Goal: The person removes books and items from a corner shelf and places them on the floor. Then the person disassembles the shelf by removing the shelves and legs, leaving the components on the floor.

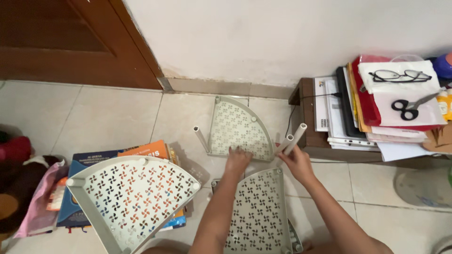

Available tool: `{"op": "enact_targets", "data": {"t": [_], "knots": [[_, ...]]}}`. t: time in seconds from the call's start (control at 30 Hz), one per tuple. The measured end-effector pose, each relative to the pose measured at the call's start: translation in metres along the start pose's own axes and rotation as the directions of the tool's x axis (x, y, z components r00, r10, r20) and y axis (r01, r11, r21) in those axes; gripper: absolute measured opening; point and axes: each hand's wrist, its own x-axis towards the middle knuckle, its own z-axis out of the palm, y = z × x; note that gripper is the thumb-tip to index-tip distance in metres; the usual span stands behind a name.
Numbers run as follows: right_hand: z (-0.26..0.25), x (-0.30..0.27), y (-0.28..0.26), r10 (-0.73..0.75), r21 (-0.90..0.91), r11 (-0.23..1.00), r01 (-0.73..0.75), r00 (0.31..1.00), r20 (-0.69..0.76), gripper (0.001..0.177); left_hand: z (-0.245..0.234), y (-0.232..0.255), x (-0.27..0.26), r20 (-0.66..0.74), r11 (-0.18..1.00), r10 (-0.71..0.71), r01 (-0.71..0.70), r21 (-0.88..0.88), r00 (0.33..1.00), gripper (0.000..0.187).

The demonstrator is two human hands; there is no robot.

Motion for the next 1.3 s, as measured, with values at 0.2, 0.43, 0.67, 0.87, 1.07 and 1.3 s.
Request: {"op": "enact_targets", "data": {"t": [0.2,0.43,0.67,0.87,1.07,1.3], "knots": [[-0.074,-0.001,0.006,-0.209,0.276,0.938,0.209,0.977,-0.031,0.025,-0.008,0.018,0.021,-0.034,0.978,-0.204,0.202,-0.059,0.978,0.065],[-0.111,0.039,-0.005,-0.282,0.231,0.914,0.333,0.932,-0.229,0.027,-0.06,-0.033,0.016,0.504,0.954,-0.206,0.286,-0.085,0.839,0.084],[-0.036,0.072,-0.012,-0.024,0.216,0.975,0.059,0.987,-0.162,0.022,-0.038,-0.094,0.032,0.494,0.923,-0.052,-0.146,0.355,0.868,0.061],[0.018,0.061,-0.018,-0.036,0.024,0.999,0.033,0.994,0.1,0.026,-0.019,-0.116,0.041,0.092,0.953,-0.236,0.249,-0.171,0.967,0.052],[0.039,0.057,-0.046,-0.004,-0.38,0.921,0.092,0.974,0.225,0.034,-0.199,-0.115,0.007,-0.128,0.701,-0.583,0.416,-0.579,0.802,0.032],[0.035,0.035,-0.034,-0.022,-0.239,0.97,0.049,0.993,0.114,0.035,-0.298,0.066,-0.144,-0.063,0.521,-0.481,0.227,-0.823,0.875,0.022]]}}
